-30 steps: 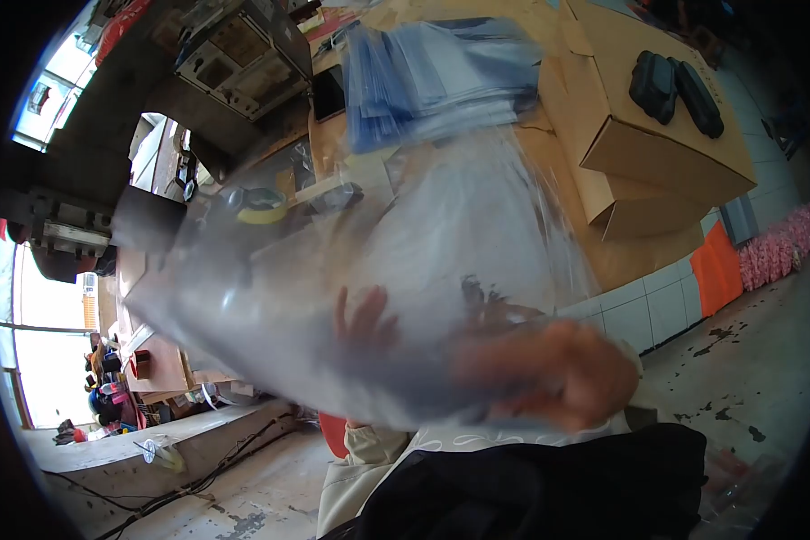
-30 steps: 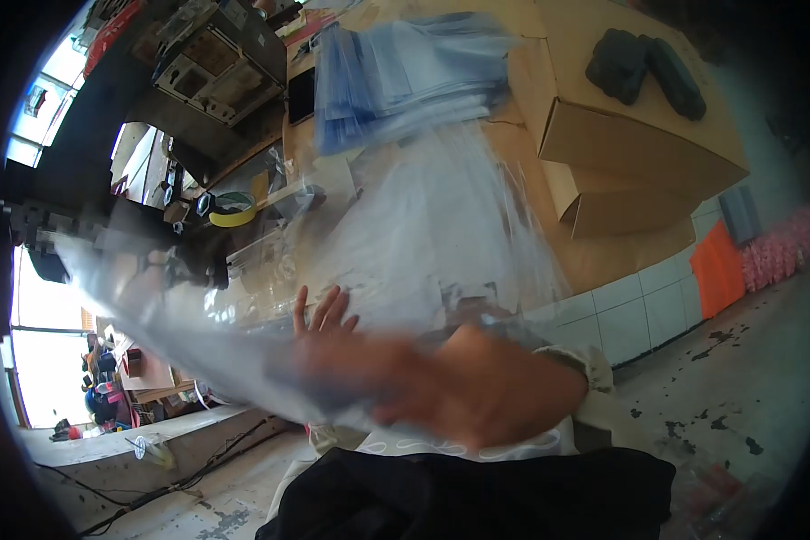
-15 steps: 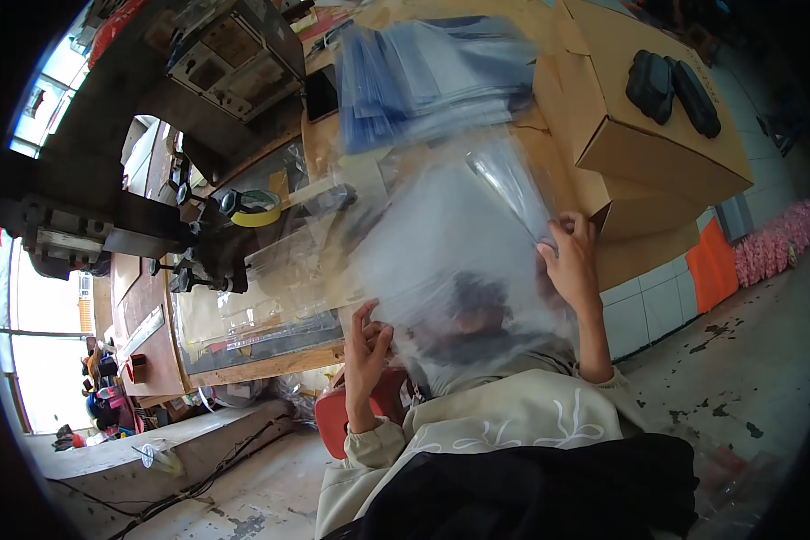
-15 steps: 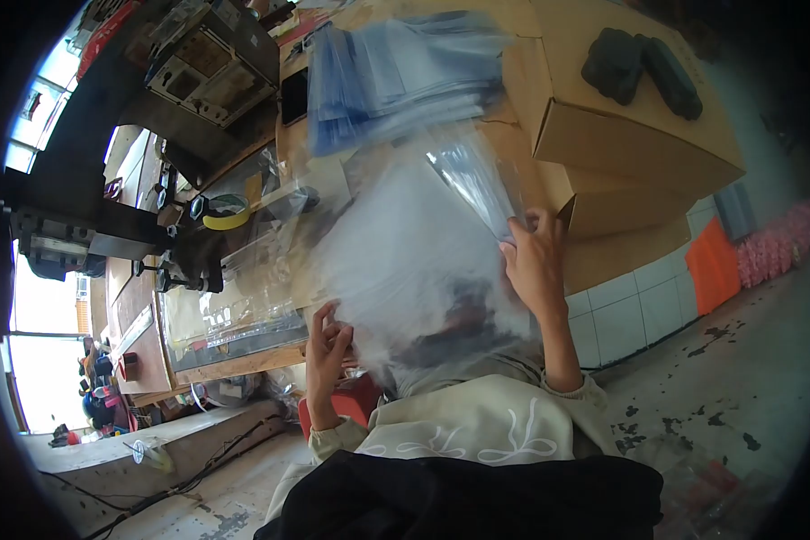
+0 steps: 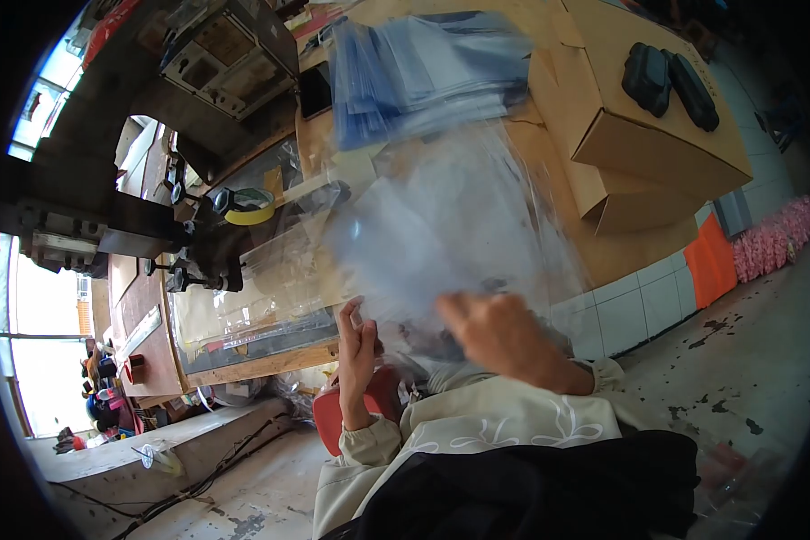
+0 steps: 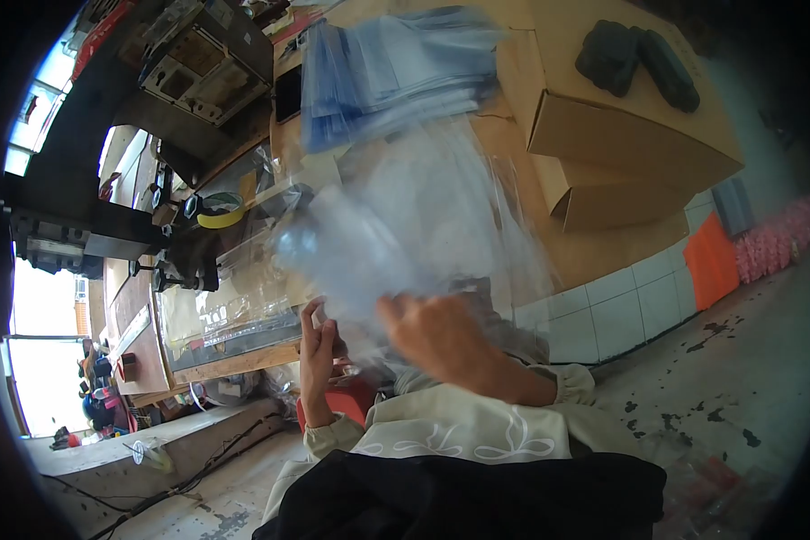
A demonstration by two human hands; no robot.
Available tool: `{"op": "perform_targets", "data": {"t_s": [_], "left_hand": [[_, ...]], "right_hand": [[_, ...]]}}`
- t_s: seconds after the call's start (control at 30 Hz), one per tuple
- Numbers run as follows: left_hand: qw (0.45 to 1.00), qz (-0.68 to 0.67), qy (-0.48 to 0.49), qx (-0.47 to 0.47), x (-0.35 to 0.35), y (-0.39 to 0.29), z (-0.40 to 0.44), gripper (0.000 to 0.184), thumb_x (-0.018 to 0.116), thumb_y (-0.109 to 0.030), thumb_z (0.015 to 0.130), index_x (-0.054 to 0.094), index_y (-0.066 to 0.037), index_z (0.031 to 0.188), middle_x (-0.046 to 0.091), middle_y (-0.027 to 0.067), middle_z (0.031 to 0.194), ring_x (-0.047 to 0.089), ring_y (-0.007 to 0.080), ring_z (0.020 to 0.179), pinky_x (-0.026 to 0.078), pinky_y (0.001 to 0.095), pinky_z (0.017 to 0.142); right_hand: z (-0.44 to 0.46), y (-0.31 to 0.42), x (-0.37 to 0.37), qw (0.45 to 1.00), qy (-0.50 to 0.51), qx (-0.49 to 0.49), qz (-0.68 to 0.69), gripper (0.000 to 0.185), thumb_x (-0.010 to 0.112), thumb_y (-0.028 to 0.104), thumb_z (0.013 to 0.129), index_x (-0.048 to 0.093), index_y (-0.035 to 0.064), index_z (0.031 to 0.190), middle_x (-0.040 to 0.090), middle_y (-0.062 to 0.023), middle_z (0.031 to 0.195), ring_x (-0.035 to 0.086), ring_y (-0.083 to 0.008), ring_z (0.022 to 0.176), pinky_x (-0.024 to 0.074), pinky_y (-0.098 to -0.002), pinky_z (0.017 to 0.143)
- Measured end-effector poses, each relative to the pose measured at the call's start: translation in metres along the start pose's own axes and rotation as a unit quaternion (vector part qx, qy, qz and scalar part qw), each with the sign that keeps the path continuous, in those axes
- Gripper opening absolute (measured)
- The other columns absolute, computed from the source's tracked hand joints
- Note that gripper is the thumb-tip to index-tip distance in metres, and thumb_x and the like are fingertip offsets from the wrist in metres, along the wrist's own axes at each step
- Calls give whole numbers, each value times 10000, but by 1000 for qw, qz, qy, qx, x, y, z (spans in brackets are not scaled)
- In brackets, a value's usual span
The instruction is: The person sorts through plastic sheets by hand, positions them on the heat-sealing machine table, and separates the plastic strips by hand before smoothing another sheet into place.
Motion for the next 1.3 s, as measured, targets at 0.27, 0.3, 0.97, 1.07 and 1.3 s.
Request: {"op": "perform_targets", "data": {"t_s": [0.27, 0.3, 0.97, 1.07, 1.3], "left_hand": [[970, -241, -25, -9, -10, 14, -9, 460, 545, -92, 892, 388, -59, 1323, 530, -1, 687, 477, 59, 576, 382, 204, 523], [951, -304, -51, -26, -16, 14, -14, 470, 554, -95, 888, 387, -61, 1327, 538, 1, 690, 487, 61, 578, 384, 204, 521], [997, 42, -52, 25, -2, -4, 7, 419, 554, -70, 898, 399, -43, 1286, 558, 1, 718, 479, 41, 599, 383, 193, 532], [997, 30, -58, 39, -2, -1, 6, 420, 544, -64, 905, 384, -28, 1292, 568, 3, 738, 478, 39, 593, 381, 190, 525], [998, 2, -53, 42, 0, -5, 2, 419, 519, -41, 912, 370, -29, 1304, 504, -17, 691, 430, 35, 549, 356, 191, 483]], "right_hand": [[-25, -17, -70, 723, 83, -99, 679, 284, 638, 92, 837, 535, 30, 1094, 655, -128, 897, 640, -176, 645, 527, -303, 626], [-32, -20, -70, 657, 1, -8, 754, 282, 640, 93, 842, 534, 22, 1094, 656, -131, 918, 639, -168, 672, 523, -291, 648], [-10, -127, 33, 896, -179, 317, 253, 340, 699, 42, 724, 516, -3, 1006, 522, -170, 1024, 506, -319, 997, 415, -373, 851], [0, -126, 29, 925, -156, 304, 168, 370, 707, 51, 714, 528, 4, 1034, 537, -154, 976, 523, -286, 933, 424, -357, 813], [-6, -110, 15, 864, -100, 288, 401, 398, 705, 111, 742, 570, 16, 1104, 547, -159, 1070, 543, -286, 937, 437, -345, 844]]}}
Point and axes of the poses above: each hand's wrist, its own z-axis towards the middle knuckle, its own x-axis out of the palm, y = z × x, the point moved 1 cm from there along z, towards the middle knuckle
